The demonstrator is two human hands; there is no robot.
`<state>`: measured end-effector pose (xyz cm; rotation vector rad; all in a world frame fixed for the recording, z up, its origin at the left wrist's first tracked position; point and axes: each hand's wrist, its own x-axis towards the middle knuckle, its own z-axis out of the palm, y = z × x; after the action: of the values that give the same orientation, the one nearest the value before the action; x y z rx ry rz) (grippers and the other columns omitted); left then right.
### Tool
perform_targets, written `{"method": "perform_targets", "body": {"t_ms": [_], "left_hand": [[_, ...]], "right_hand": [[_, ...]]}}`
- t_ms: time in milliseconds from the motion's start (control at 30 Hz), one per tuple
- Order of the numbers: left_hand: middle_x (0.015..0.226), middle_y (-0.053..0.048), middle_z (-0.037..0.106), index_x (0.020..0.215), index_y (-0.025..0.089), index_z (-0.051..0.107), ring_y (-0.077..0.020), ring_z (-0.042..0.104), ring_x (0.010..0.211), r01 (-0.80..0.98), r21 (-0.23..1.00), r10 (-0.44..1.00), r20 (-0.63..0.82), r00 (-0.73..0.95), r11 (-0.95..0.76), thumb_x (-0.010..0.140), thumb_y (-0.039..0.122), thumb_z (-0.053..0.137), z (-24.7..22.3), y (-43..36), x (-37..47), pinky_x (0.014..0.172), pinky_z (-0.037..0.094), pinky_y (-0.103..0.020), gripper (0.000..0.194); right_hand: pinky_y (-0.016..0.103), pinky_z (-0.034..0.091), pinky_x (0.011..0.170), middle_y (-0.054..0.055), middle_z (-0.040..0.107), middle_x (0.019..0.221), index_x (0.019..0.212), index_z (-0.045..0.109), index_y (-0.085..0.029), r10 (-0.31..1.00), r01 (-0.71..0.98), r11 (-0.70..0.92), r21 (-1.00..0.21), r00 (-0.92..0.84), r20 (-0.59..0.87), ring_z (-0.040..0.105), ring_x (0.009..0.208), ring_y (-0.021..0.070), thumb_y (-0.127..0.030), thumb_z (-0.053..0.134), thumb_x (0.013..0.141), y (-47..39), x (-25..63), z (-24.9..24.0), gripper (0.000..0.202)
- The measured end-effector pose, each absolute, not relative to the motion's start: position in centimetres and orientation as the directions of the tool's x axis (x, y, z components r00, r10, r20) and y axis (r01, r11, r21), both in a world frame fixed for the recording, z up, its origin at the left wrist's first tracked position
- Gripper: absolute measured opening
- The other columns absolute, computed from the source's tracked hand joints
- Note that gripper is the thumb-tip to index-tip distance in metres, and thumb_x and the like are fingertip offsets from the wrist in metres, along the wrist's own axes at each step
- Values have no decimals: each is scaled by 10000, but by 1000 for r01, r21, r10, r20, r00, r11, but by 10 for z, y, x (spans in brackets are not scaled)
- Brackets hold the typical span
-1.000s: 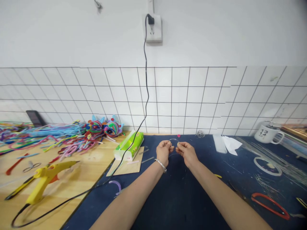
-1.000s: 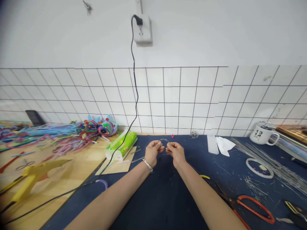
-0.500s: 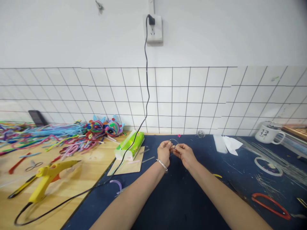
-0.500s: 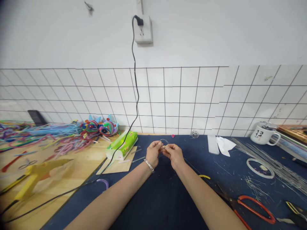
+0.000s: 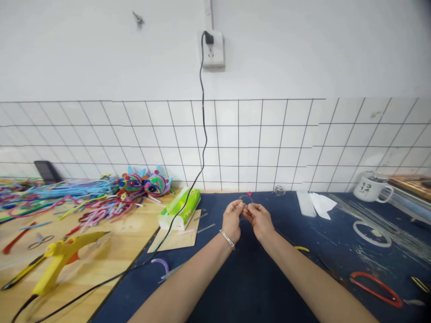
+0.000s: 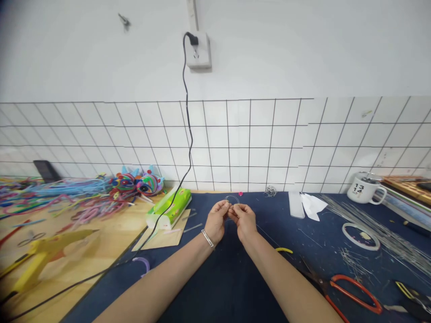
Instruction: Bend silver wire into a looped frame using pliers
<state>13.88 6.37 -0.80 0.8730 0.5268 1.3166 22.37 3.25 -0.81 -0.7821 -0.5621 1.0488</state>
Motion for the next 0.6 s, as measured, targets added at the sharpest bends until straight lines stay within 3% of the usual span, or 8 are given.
{"method": "perform_targets", "body": {"t_ms": [300,600], "left_hand": [[817,-27,611,861,167,585,-105,576,718,-607,790,939,141,313,84,683,302,661,-1,59,136,660,436,-225,236],[771,-12,589,873,166,574,-83,547,632,-580,813,935,166,315,50,681,312,658,-4,58,138,606,427,-216,255]], "right_hand": [[267,530,659,8,640,735,726,564,-187,908,-551,296,-780,416,51,618,673,127,-280,726,621,32,225,-1,214],[208,456,507,-21,617,677,765,566,-201,909,-515,260,-817,416,26,568,577,96,-355,688,646,28,220,-5,230]]}}
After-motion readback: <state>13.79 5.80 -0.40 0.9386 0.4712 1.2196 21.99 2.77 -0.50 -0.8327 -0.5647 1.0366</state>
